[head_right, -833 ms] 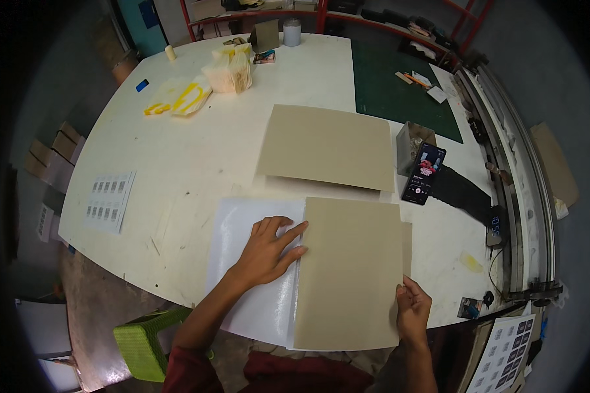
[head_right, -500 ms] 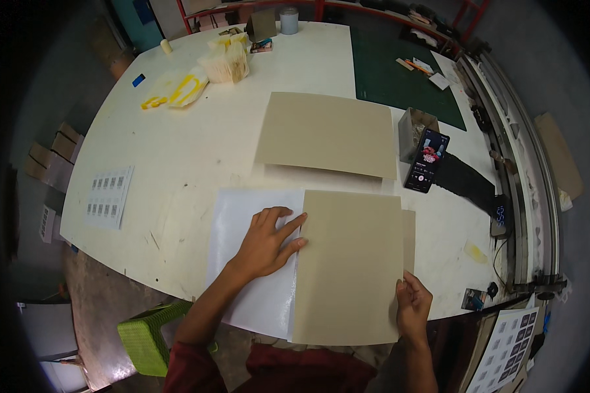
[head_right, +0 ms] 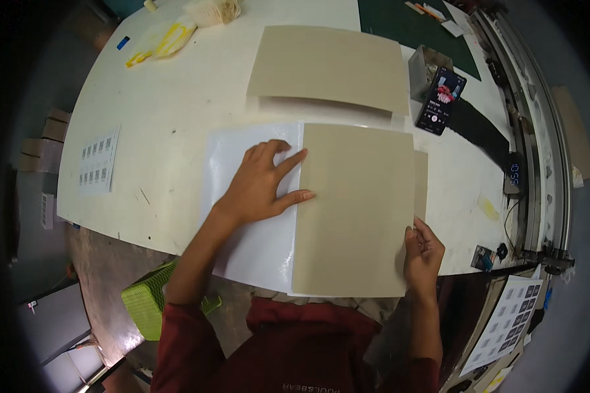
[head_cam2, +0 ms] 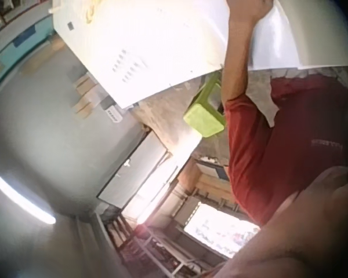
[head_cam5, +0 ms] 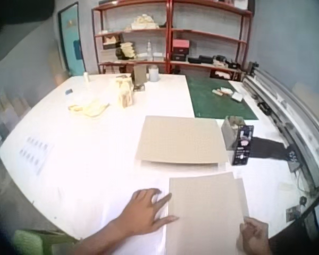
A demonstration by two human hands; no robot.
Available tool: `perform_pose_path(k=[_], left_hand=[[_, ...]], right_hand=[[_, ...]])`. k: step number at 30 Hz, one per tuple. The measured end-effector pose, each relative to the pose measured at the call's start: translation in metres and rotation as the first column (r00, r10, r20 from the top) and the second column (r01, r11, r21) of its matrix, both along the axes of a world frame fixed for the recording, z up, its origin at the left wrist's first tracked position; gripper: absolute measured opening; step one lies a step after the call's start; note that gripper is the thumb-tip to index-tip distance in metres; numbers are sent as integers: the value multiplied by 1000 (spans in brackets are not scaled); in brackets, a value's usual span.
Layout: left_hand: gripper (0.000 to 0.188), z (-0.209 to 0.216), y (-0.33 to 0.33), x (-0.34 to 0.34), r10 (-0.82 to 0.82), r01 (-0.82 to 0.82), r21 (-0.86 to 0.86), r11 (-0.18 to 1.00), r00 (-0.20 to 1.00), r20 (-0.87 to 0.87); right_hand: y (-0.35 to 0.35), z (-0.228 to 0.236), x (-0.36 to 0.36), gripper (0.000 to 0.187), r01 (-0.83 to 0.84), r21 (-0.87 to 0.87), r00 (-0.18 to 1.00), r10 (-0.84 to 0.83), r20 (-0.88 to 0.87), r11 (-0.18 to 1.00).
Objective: The person repeatedly places a sheet of printed cards onto a roll of clear plastic film, aligns it, and feeds the assembly through a manual laminating machine. The person then retrieves the laminated sheet and repeats the process with additional sheets.
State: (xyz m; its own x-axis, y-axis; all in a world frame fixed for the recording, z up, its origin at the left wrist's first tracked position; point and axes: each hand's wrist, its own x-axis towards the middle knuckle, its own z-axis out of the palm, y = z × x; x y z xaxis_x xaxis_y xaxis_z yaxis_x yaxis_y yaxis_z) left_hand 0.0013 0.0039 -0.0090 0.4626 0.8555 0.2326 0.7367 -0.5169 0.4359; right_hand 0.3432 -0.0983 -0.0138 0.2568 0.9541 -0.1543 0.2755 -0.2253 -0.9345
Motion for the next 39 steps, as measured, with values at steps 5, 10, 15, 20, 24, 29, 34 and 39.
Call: perform_pose_path(k=[5,10,15,20,24,29,34,39], left_hand=[[96,3,-1,-2,-24,24,-12,1000,998,-49],[99,2,-3,-1,-7,5,-25,1000,998,-58],[99,4,-2,4,13,-15,-20,1000,992,-126],[104,9,-12,7,66,-60,51,997,989,-130],[112,35,-75,-4,-18,11,-73,997,996,-89],[116,-20,-205,-50,275,-299,6,954,872,-406],[120,-9,-212,-28,658,-744,447,498,659,364],[119,-34,-140,31,403,-509,236,828,832,383]], right_hand=[[0,-1,-1,42,-4,26,1000,4,-13,1000],[-2,3,-2,38,19,0,998,-19,66,1000],[-6,30,-28,32,-148,179,725,-17,688,973],[-17,33,-62,37,-653,141,518,303,800,744],[-17,25,-64,41,-671,68,449,332,830,738],[-15,33,-60,43,-686,41,459,387,800,727],[-17,32,-55,43,-703,41,467,417,780,710],[-1,42,-21,38,-669,25,694,611,382,743]])
